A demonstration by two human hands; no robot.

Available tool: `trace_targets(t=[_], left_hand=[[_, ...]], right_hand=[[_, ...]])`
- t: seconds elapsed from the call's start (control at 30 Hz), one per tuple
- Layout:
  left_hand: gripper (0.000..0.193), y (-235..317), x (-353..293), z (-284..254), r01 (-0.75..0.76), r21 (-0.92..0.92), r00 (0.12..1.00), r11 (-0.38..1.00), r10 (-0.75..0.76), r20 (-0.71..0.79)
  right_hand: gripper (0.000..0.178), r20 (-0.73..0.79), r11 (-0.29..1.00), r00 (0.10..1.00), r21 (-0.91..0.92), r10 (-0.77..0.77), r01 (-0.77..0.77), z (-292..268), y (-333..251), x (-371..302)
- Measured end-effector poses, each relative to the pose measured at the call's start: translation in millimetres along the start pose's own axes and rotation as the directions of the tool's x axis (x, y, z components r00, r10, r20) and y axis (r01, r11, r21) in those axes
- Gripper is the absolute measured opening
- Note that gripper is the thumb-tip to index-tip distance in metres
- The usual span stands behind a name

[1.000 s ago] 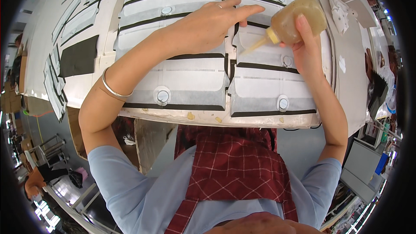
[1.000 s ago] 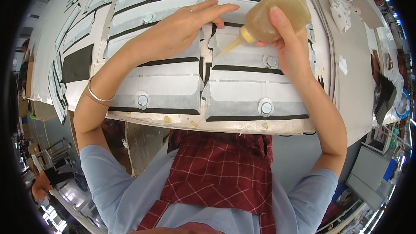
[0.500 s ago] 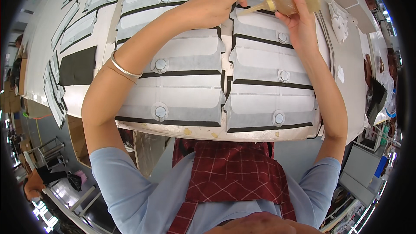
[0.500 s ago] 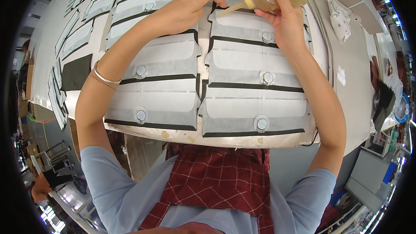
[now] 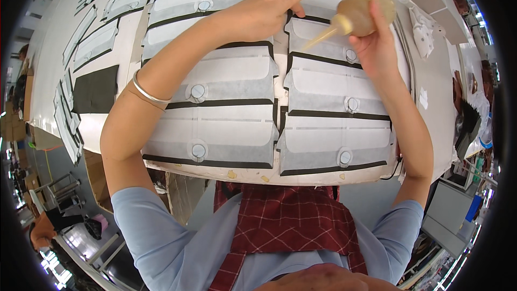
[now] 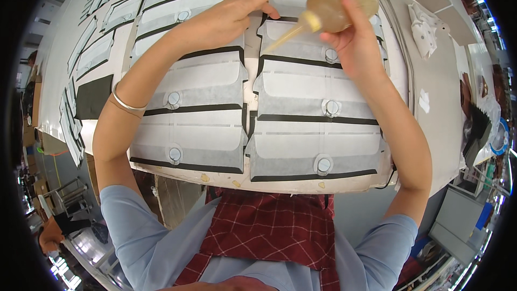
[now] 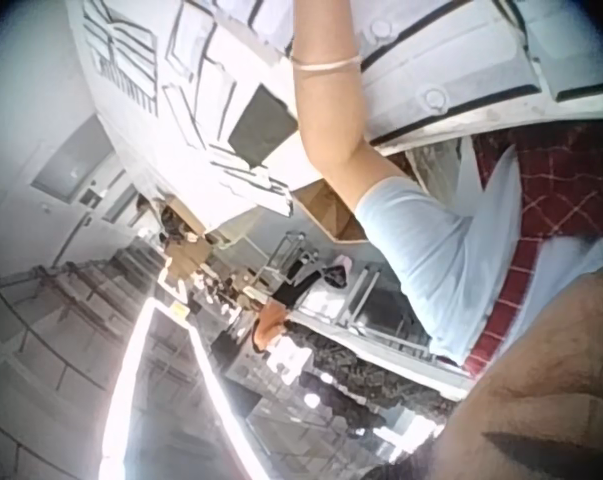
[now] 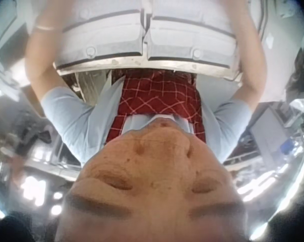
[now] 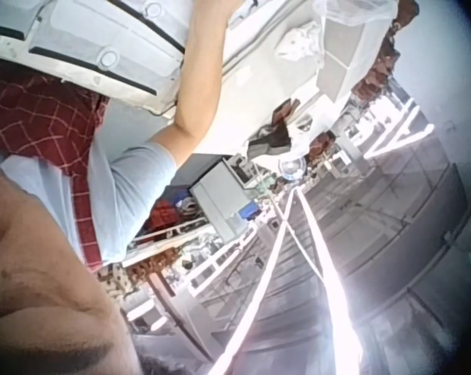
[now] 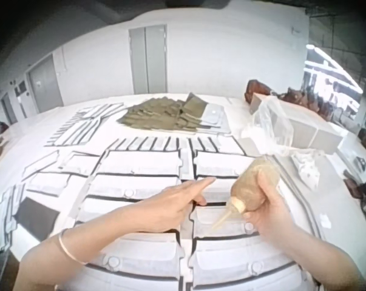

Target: The person applies a viscous liquid from a squeeze bottle onto circular tabs on a grid of white rectangular components. They then pick up small white strips, fold them, and press them onto the treated tabs to secure them. The person works systematically across the grid, handling the components one by one.

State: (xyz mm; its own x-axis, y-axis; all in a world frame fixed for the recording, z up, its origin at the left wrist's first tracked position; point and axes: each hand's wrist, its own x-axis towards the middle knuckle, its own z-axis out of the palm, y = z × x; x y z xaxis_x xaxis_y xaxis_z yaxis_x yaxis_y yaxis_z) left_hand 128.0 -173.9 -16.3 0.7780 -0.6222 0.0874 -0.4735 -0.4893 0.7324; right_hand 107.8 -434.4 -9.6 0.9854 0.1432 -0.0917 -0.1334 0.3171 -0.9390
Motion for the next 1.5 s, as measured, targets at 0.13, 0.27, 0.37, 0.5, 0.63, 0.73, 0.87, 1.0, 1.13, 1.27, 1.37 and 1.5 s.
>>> trace_targets(t=[0.13, 0.27, 0.37, 0.5, 0.63, 0.73, 0.87, 1.0, 1.13, 1.27, 1.37, 1.5], left_hand=[[0.079, -4.1, 11.6, -22.2, -0.079, -0.05, 0.991, 0.996, 0.073, -0.115], [0.074, -31.1, 40.2, -26.8, -0.154, 0.078, 0.967, 0.985, 0.166, -0.192], [0.075, -41.1, 53.5, -21.3, -0.134, 0.077, 0.984, 0.988, 0.141, -0.109], [0.084, -35.5, 55.6, -13.4, -0.026, 0.08, 0.996, 0.996, 0.033, -0.079], [0.083, -42.7, 54.6, -11.3, -0.066, 0.181, 0.991, 0.981, 0.086, -0.104], [0.084, -44.5, 54.0, -10.3, -0.044, 0.186, 0.993, 0.982, 0.064, -0.104], [0.086, -40.6, 52.0, -11.0, -0.024, 0.127, 0.996, 0.992, 0.035, -0.082], [0.09, -39.3, 48.3, -14.3, 0.005, 0.035, 0.999, 0.999, -0.004, -0.034], [0.079, -42.0, 47.9, -20.9, 0.006, -0.006, 1.0, 1.0, -0.006, 0.009], [0.073, -56.7, 68.5, -31.4, -0.172, -0.007, 0.951, 0.985, 0.164, -0.26], [0.071, -79.3, 88.8, -38.1, -0.184, 0.077, 0.919, 0.98, 0.199, -0.342], [0.072, -92.5, 101.7, -34.2, -0.197, 0.103, 0.951, 0.975, 0.216, -0.222]], right_hand=[[0.049, -0.077, 0.979, 0.994, 0.18, -0.079, 0.092, -16.8, -17.0, 23.8], [0.047, -0.12, 0.98, 0.973, -0.025, -0.199, 0.198, -22.4, -10.3, 56.2], [0.045, -0.123, 0.968, 0.965, -0.127, -0.231, 0.216, -16.5, -2.1, 71.1], [0.046, -0.083, 0.946, 0.962, -0.222, -0.261, 0.237, -10.1, 6.4, 80.4], [0.048, -0.05, 0.945, 0.974, -0.256, -0.221, 0.201, -3.8, 6.4, 72.7], [0.05, -0.048, 0.95, 0.981, -0.263, -0.187, 0.168, 2.1, 2.6, 59.4], [0.051, -0.054, 0.958, 0.991, -0.267, -0.12, 0.102, -2.2, -2.5, 52.5], [0.051, -0.047, 0.992, 0.998, -0.122, -0.052, 0.046, 0.5, -9.1, 52.0], [0.054, 0.012, 0.978, 0.998, 0.201, -0.061, 0.058, -16.2, -26.8, 72.0], [0.048, 0.221, 0.898, 0.956, 0.433, -0.192, 0.08, -46.8, -38.7, 99.0], [0.043, -0.144, 0.953, 0.959, 0.15, -0.244, 0.265, -13.3, -28.2, 113.2], [0.041, -0.144, 0.947, 0.937, -0.062, -0.32, 0.314, -5.4, -8.2, 132.7]])
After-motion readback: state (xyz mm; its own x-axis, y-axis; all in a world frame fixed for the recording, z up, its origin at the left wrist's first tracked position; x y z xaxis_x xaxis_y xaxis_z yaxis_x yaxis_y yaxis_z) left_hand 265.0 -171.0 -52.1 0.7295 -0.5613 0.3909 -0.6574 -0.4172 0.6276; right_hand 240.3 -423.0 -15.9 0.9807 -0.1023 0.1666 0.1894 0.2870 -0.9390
